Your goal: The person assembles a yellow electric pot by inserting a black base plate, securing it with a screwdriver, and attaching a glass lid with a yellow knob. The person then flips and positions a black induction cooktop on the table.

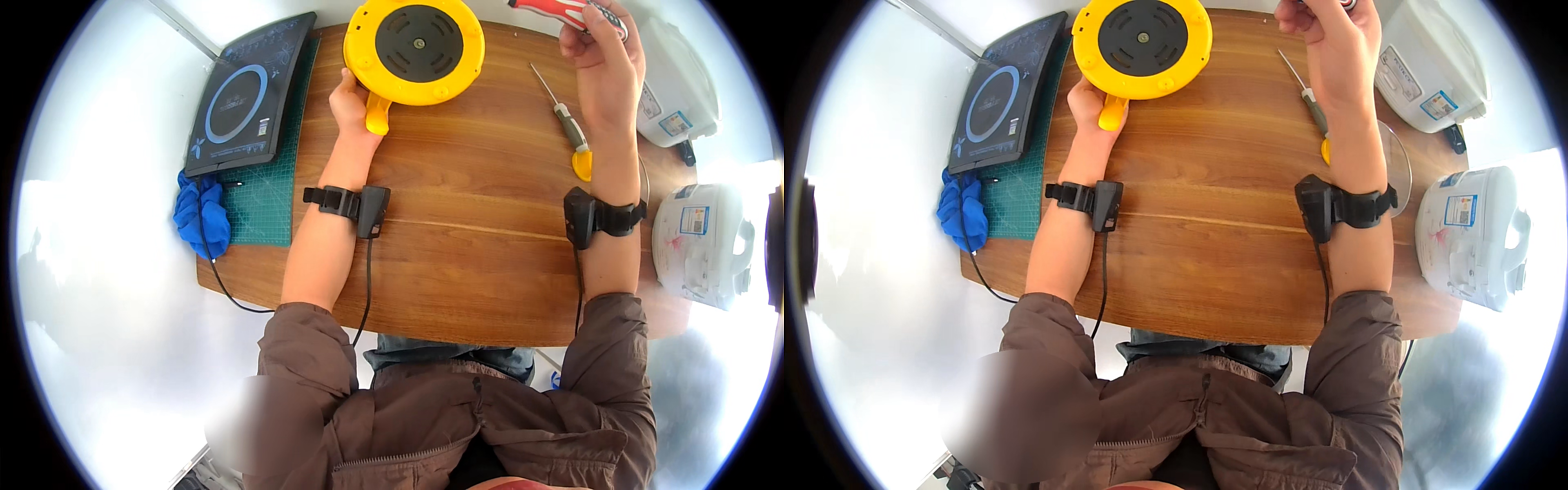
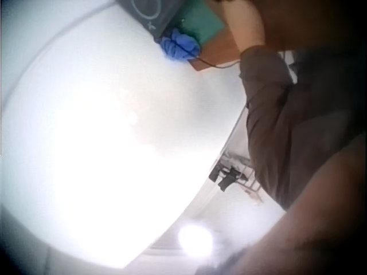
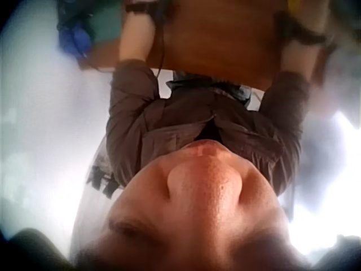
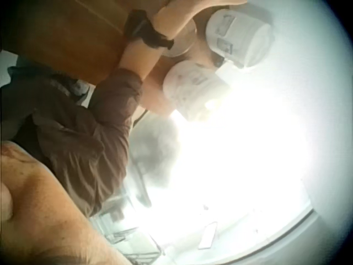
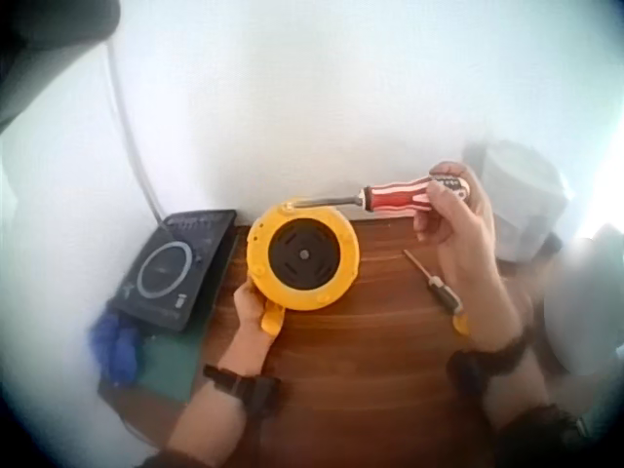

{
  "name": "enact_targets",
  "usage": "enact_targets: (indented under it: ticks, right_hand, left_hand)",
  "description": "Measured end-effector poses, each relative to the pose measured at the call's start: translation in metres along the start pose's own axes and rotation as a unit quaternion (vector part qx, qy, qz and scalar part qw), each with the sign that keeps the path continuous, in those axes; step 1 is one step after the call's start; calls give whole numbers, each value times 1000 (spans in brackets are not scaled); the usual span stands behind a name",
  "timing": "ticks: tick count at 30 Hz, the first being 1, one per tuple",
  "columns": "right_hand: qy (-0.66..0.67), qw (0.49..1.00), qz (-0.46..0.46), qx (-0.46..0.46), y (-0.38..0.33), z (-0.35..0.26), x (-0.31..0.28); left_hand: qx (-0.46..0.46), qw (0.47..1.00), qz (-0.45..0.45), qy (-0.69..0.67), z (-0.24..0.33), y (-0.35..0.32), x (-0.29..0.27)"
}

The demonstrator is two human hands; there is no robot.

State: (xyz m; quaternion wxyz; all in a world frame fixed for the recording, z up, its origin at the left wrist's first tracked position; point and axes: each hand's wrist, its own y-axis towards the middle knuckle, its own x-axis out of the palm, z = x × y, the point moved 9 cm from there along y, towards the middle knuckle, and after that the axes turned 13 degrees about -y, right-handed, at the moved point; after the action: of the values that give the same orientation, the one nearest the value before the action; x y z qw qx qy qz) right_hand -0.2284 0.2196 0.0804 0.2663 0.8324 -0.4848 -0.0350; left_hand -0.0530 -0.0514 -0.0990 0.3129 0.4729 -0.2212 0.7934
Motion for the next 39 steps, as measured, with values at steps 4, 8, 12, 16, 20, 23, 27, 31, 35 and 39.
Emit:
enact_targets:
  ticks: [4, 8, 12, 16, 20, 23, 27, 31, 35, 39]
  right_hand:
    - [35, 999, 8, 5, 15, 16, 6]
    - [-96, 992, 78, -10, 14, 18, -8]
    - [-169, 983, 45, -50, 1, -10, -1]
    - [-306, 929, 4, -207, -20, -65, 20]
    - [-374, 834, -74, -398, -47, -105, 57]
    - [-364, 827, -81, -420, -58, -113, 66]
    - [-389, 828, -88, -394, -59, -110, 68]
    - [-398, 831, -93, -378, -58, -106, 66]
    - [-390, 834, -102, -377, -60, -106, 70]
    - [-390, 828, -95, -391, -58, -105, 70]
  left_hand:
    - [5, 1000, 7, -12, -2, 1, 5]
    - [-14, 999, 10, 34, -6, -4, 6]
    - [8, 999, 38, 13, -1, -8, 6]
    - [0, 1000, 23, 8, -2, -7, 8]
    - [-9, 1000, 3, 29, -5, -4, 11]
    - [-11, 999, 1, 30, -5, 0, 7]
    - [-18, 1000, -4, 19, -9, 4, 5]
    - [-22, 999, 15, 36, -11, 2, 5]
    - [-22, 999, 29, 25, -7, -3, 5]
    - [-19, 999, -4, 43, -5, -4, 8]
